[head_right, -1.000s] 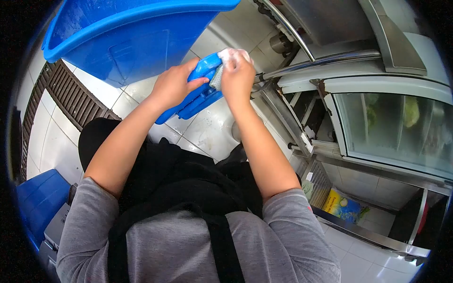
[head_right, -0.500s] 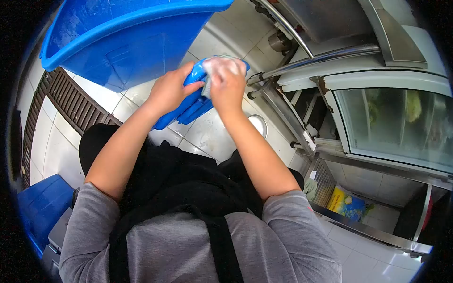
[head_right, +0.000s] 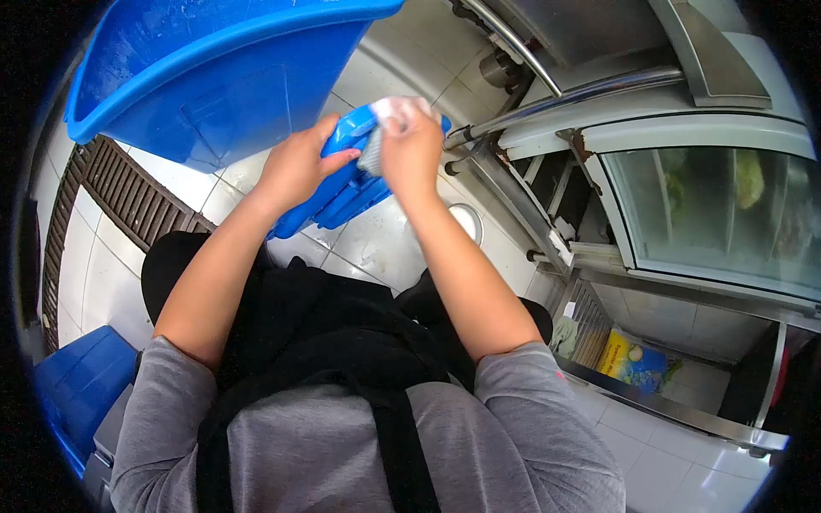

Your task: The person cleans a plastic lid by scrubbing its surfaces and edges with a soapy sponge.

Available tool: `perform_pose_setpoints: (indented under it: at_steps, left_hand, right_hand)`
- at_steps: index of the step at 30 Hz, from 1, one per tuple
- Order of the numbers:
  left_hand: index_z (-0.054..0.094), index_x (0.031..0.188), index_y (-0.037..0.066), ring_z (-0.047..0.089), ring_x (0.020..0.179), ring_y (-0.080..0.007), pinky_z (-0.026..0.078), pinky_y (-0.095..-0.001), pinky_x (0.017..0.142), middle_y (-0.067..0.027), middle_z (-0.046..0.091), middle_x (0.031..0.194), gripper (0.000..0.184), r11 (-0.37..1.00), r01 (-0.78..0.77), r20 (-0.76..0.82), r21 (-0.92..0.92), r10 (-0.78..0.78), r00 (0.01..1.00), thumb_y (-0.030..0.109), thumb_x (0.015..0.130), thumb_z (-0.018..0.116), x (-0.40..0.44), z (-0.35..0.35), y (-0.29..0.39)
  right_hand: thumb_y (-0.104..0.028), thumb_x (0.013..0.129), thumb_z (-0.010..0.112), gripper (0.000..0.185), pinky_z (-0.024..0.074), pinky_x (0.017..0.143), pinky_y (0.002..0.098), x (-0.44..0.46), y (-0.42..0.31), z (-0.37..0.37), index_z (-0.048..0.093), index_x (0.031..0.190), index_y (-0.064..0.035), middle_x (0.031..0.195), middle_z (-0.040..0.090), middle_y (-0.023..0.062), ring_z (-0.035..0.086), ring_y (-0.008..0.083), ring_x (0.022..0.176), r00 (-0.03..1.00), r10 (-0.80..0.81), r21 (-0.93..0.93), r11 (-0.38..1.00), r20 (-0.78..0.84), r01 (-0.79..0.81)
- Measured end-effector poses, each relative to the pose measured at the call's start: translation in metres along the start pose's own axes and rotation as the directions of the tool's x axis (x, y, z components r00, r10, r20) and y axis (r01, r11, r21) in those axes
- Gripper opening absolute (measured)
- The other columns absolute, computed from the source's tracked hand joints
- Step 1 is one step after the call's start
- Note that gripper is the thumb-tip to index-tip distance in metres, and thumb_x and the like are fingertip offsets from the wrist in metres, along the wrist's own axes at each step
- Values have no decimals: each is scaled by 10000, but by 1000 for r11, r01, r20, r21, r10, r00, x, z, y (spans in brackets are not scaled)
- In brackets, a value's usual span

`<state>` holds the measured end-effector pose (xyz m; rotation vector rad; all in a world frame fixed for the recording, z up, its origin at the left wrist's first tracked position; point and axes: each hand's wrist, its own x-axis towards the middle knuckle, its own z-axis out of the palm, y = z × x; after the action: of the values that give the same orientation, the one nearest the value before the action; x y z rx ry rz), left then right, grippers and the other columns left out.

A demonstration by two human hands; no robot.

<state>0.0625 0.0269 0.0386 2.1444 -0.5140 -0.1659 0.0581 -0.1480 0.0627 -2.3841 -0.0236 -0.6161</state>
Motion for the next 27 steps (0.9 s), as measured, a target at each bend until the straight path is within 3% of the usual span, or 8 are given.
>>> perform_pose_setpoints:
  at_steps: [2,6,9,12,16,21,24,27]
  left_hand:
    - [557,1089,95,633,862,-431,483,-493,701,-201,674,875,367,1000,-5,2,21,5,1000,384,893,671,-1,1,-1]
    - [557,1078,96,636,855,-423,486,-489,698,-199,673,865,383,1000,-7,-16,10,7,1000,406,887,674,-1,6,2]
    - [557,1073,95,636,852,-424,486,-490,698,-199,672,863,396,999,0,-8,37,0,1000,420,882,676,0,6,2]
    - [554,1061,90,635,846,-425,485,-492,694,-198,670,858,399,997,-16,0,72,16,1000,423,880,677,-3,8,4]
    - [546,1037,84,635,828,-428,481,-496,673,-199,667,850,386,997,-46,-21,62,48,999,406,876,685,-3,9,8]
    - [546,1032,82,637,815,-429,479,-496,661,-204,663,841,388,995,-59,-13,78,60,998,403,873,692,-3,11,4]
    - [544,1025,80,638,816,-427,483,-486,667,-206,661,835,388,995,-52,19,86,50,999,403,872,694,-6,11,6]
    - [539,1012,72,643,816,-426,488,-470,672,-207,660,828,382,997,-55,40,57,53,998,386,869,704,-3,6,4]
  right_hand:
    - [-59,844,607,145,465,833,415,-6,-17,-4,708,946,-46,926,662,144,586,369,915,988,-154,-57,987,-14,153]
    - [-90,851,624,106,451,844,420,2,11,-4,706,905,-50,917,659,140,571,365,909,998,42,36,999,-39,-41]
    - [-80,828,628,116,449,848,433,-10,-12,-6,707,912,-66,947,655,147,560,372,902,974,-224,-146,965,-31,217]
    - [-62,814,622,132,450,850,430,-13,1,-4,707,914,-74,949,656,144,561,363,903,976,-212,-88,974,-43,208]
    - [-51,816,607,147,448,844,436,1,16,-11,708,921,-74,944,654,141,563,357,895,990,130,-10,991,-50,-131]
    - [-74,824,606,127,440,849,438,-20,-1,-7,700,907,-91,952,652,127,552,361,944,938,-346,-132,929,27,346]
    - [-95,830,602,129,446,851,437,-17,34,-10,702,912,-88,938,656,130,568,359,926,977,-197,-143,972,-79,184]
    - [-95,848,621,170,486,840,388,-7,63,-12,726,974,-55,959,682,143,629,331,949,986,156,-62,985,-59,-160]
